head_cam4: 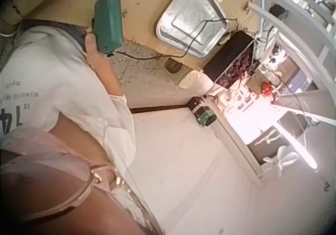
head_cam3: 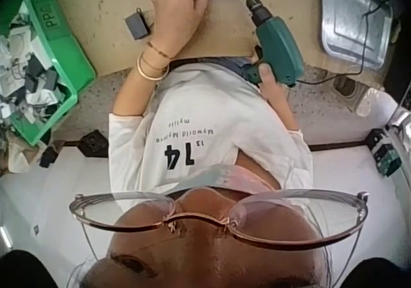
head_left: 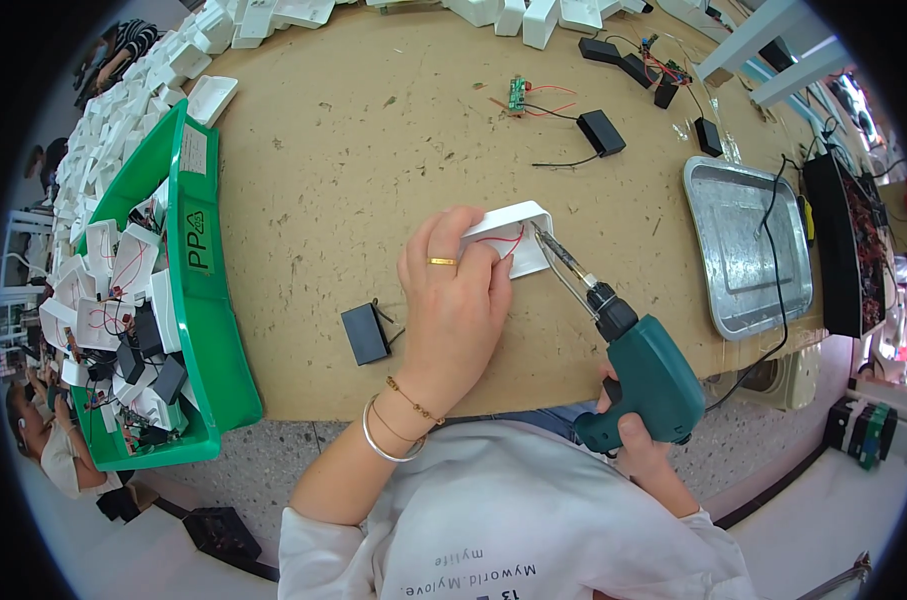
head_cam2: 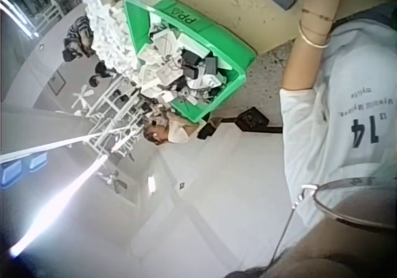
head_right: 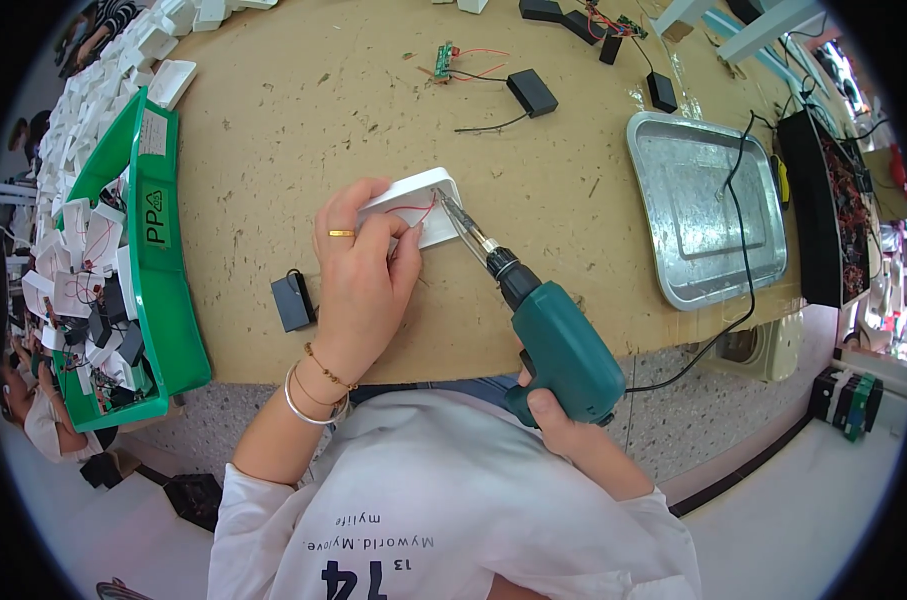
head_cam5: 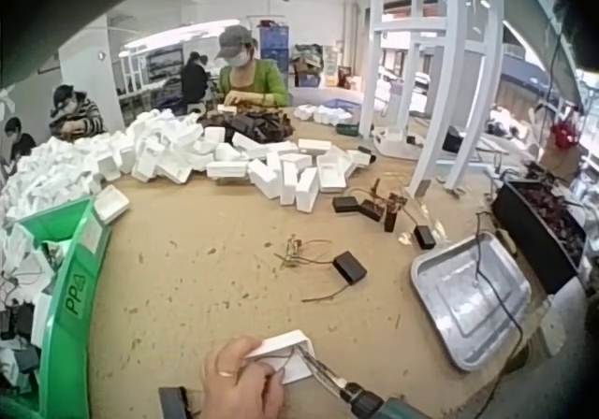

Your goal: The person is using a handheld soldering iron to attach wires to electronic components and placing them into white plastic housings.

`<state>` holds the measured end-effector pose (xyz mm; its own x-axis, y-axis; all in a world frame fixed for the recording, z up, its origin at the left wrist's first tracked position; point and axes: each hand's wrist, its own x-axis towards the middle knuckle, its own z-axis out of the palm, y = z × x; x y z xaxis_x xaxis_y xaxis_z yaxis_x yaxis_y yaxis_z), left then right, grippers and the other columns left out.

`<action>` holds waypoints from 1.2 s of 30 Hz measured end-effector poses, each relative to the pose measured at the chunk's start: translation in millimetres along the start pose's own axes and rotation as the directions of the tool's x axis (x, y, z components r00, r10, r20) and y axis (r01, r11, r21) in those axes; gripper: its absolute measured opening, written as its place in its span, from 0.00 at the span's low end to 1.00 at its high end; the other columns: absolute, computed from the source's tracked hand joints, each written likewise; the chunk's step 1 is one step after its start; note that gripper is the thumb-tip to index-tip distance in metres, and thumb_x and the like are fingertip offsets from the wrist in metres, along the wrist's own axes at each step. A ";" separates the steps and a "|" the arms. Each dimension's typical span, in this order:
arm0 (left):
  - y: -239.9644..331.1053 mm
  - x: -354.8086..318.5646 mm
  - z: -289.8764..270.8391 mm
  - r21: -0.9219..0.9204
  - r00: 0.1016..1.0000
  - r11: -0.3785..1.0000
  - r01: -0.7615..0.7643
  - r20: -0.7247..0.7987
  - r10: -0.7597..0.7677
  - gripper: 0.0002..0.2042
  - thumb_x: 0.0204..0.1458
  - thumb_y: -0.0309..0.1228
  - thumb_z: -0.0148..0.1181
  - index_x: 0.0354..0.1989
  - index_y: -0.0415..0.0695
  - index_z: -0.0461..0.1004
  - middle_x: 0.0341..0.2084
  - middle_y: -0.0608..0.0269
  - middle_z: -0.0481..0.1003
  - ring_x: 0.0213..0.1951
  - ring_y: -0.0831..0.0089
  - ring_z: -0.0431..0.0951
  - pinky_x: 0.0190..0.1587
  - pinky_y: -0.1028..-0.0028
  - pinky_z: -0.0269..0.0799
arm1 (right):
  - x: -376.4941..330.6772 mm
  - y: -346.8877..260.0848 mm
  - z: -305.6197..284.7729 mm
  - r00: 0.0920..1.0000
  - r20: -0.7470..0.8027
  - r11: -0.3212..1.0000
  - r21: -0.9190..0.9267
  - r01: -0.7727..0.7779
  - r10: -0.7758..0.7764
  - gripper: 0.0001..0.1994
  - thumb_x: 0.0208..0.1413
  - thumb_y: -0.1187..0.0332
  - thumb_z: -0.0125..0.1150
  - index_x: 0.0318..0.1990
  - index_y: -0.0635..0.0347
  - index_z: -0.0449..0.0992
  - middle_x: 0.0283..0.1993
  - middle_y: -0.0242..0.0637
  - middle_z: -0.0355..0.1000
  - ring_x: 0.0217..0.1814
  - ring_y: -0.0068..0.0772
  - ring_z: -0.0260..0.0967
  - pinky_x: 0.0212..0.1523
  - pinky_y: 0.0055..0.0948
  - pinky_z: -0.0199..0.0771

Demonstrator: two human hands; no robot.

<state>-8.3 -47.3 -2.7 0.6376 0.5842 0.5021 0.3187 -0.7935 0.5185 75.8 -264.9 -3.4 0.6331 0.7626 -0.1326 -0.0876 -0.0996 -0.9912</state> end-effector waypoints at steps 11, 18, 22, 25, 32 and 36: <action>0.7 -1.5 -1.6 -0.003 1.000 1.000 0.007 0.011 -0.007 0.06 0.43 0.23 0.60 0.27 0.38 0.69 0.47 0.54 0.66 0.51 0.54 0.64 0.52 0.58 0.58 | -1.6 2.7 1.3 0.997 0.002 0.997 0.022 0.072 -0.072 0.32 0.49 0.48 0.58 0.51 0.71 0.67 0.47 0.46 0.68 0.34 0.25 0.65 0.34 0.26 0.66; 8.0 -2.0 -10.1 -0.016 1.000 1.000 0.006 0.020 -0.006 0.17 0.40 0.27 0.66 0.39 0.41 0.67 0.51 0.51 0.62 0.53 0.51 0.62 0.53 0.54 0.58 | -0.6 3.3 0.0 0.997 -0.021 0.995 0.059 0.077 -0.076 0.32 0.49 0.48 0.59 0.50 0.72 0.67 0.46 0.49 0.68 0.32 0.27 0.66 0.34 0.26 0.67; 11.8 3.0 -22.4 0.014 0.998 1.000 -0.019 0.063 0.018 0.26 0.38 0.27 0.68 0.48 0.42 0.65 0.52 0.49 0.60 0.53 0.50 0.62 0.54 0.55 0.59 | 1.7 3.1 -1.8 0.995 -0.041 0.992 0.088 0.094 -0.091 0.32 0.49 0.48 0.59 0.50 0.72 0.68 0.46 0.48 0.68 0.32 0.26 0.66 0.34 0.26 0.67; 7.3 6.6 -29.7 0.165 0.980 0.986 -0.011 0.197 -0.022 0.31 0.36 0.27 0.71 0.52 0.39 0.64 0.50 0.49 0.64 0.45 0.56 0.70 0.45 0.67 0.70 | 2.8 4.2 -3.8 0.994 -0.039 0.982 0.155 0.108 -0.103 0.32 0.48 0.48 0.60 0.49 0.71 0.68 0.45 0.47 0.68 0.32 0.26 0.67 0.34 0.26 0.67; -16.2 29.5 -98.3 -0.072 0.975 0.973 0.221 0.011 -0.221 0.31 0.41 0.28 0.66 0.56 0.37 0.61 0.42 0.49 0.70 0.33 0.66 0.75 0.33 0.73 0.72 | 5.7 27.4 -20.4 0.988 -0.022 0.922 0.356 0.150 -0.152 0.33 0.46 0.47 0.57 0.48 0.70 0.64 0.41 0.44 0.64 0.32 0.28 0.61 0.37 0.26 0.63; -24.2 53.1 -204.3 -0.430 0.824 0.781 0.453 -0.132 -0.551 0.26 0.48 0.34 0.62 0.55 0.38 0.64 0.32 0.65 0.73 0.26 0.83 0.70 0.23 0.84 0.67 | 7.4 20.3 -18.5 0.986 -0.052 0.896 0.412 0.166 -0.158 0.32 0.48 0.49 0.54 0.50 0.71 0.60 0.44 0.44 0.61 0.33 0.28 0.60 0.41 0.25 0.60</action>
<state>-125.5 37.7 152.9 0.2571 0.9410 0.2199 0.2359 -0.2818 0.9300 92.9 -273.1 -24.6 0.6784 0.7343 0.0260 -0.2905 0.3006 -0.9084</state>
